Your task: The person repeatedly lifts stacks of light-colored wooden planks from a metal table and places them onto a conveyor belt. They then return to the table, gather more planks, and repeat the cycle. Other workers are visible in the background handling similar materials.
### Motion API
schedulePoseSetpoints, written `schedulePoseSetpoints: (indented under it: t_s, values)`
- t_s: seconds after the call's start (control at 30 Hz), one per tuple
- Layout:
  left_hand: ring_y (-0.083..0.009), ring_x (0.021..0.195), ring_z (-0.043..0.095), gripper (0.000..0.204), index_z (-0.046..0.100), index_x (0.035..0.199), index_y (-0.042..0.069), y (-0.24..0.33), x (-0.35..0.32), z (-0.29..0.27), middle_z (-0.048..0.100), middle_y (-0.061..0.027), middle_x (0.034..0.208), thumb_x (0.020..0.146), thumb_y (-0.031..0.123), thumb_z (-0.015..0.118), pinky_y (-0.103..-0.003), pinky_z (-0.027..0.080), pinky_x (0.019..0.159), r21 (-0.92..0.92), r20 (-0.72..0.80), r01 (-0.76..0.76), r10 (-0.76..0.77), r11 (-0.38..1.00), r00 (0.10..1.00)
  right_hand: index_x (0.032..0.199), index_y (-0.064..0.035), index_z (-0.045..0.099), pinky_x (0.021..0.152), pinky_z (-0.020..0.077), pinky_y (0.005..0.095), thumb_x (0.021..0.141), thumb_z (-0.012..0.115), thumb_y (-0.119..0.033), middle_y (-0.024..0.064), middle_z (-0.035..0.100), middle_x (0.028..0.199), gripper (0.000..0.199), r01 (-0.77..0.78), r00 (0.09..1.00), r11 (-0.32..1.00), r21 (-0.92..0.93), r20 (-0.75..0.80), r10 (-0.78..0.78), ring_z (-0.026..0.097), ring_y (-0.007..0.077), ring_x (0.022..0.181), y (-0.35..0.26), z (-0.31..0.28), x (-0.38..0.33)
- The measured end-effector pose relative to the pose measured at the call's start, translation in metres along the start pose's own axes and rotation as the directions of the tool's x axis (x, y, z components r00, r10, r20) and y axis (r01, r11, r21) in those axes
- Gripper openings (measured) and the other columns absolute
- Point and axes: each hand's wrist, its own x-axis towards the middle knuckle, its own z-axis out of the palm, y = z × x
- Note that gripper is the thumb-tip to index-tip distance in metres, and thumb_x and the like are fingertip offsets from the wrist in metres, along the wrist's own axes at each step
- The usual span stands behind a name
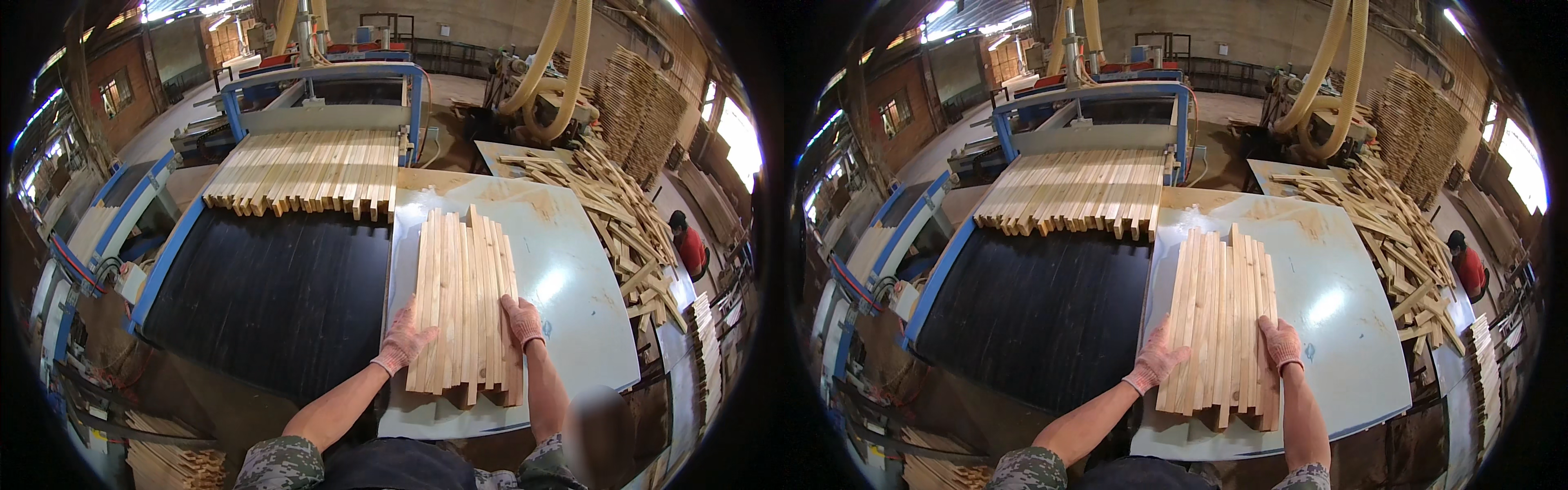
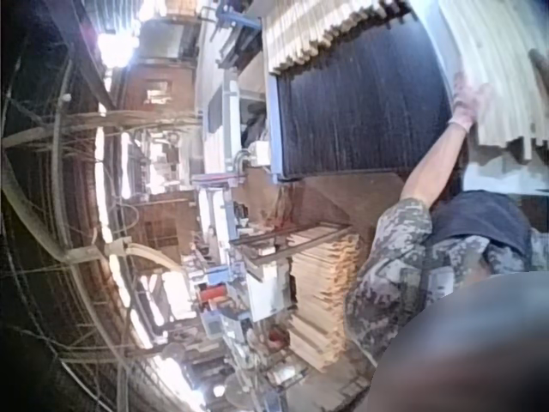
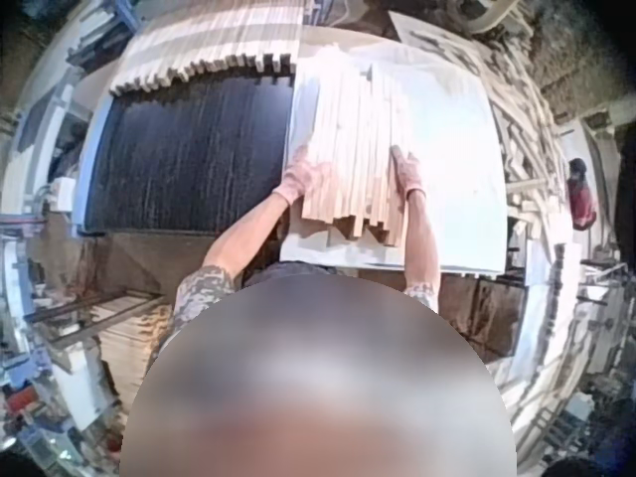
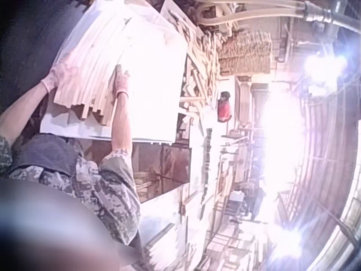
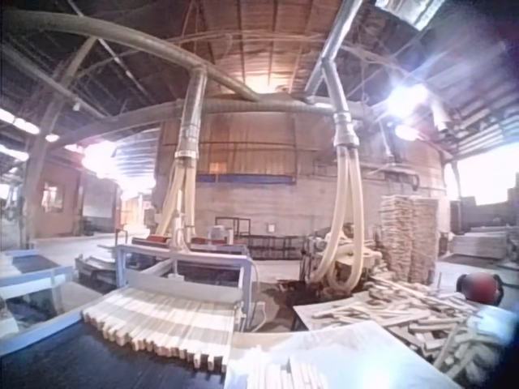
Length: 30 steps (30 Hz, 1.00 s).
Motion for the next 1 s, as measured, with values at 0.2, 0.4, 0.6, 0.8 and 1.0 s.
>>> schedulePoseSetpoints:
  t_s: [0.2,0.4,0.6,0.8,1.0]
  values:
    - [-0.0428,0.147,0.045,0.111,0.02,0.17,0.002,0.008,-0.001,-0.002,0.041,-0.03,0.158,0.087,0.043,0.082,-0.047,0.036,0.125,-0.009,0.014,0.024,-0.024,1.0,1.0,0.123,-0.002,0.075,0.096,0.0543,0.0438,0.098,0.065,-0.061,0.0196,0.079,0.11,0.065,-0.044,0.999,0.998,0.037,0.023,0.043,0.074,0.0334,0.103,-0.01,-0.007,-0.008]
    - [-0.043,0.146,0.045,0.112,0.02,0.17,0.002,0.004,0.001,0.0,0.041,-0.03,0.158,0.087,0.044,0.082,-0.047,0.036,0.125,0.013,0.011,0.02,-0.02,1.0,1.0,0.126,-0.0024,0.075,0.099,0.0537,0.0451,0.097,0.063,-0.062,0.0215,0.078,0.112,0.067,-0.033,0.999,0.999,0.019,0.003,0.033,0.073,0.0363,0.107,0.001,-0.002,0.001]
    - [-0.0426,0.148,0.044,0.111,0.02,0.17,0.003,0.004,-0.001,-0.001,0.041,-0.0295,0.158,0.087,0.044,0.082,-0.047,0.035,0.126,0.004,-0.001,0.015,-0.015,1.0,1.0,0.127,-0.0016,0.074,0.1,0.0532,0.0455,0.097,0.063,-0.063,0.0234,0.078,0.115,0.069,-0.011,1.0,1.0,0.022,0.021,0.011,0.073,0.0378,0.11,-0.005,-0.006,-0.006]
    - [-0.0424,0.149,0.043,0.111,0.021,0.17,0.002,0.006,-0.001,-0.001,0.041,-0.0294,0.159,0.087,0.043,0.082,-0.047,0.034,0.126,-0.006,0.009,0.019,-0.019,1.0,1.0,0.125,-0.0006,0.076,0.093,0.0562,0.0419,0.099,0.064,-0.06,0.0191,0.08,0.106,0.066,-0.018,1.0,1.0,0.002,0.012,0.018,0.076,0.0307,0.097,0.002,-0.002,0.002]
    - [-0.0421,0.149,0.042,0.111,0.021,0.169,0.0,0.003,-0.001,0.0,0.041,-0.0297,0.159,0.087,0.043,0.082,-0.047,0.034,0.127,-0.03,0.0,0.005,-0.005,1.0,1.0,0.124,-0.0034,0.076,0.097,0.0543,0.0447,0.097,0.064,-0.061,0.0193,0.079,0.111,0.065,-0.043,0.998,0.998,0.043,0.041,0.041,0.075,0.0348,0.105,-0.007,-0.007,-0.007]
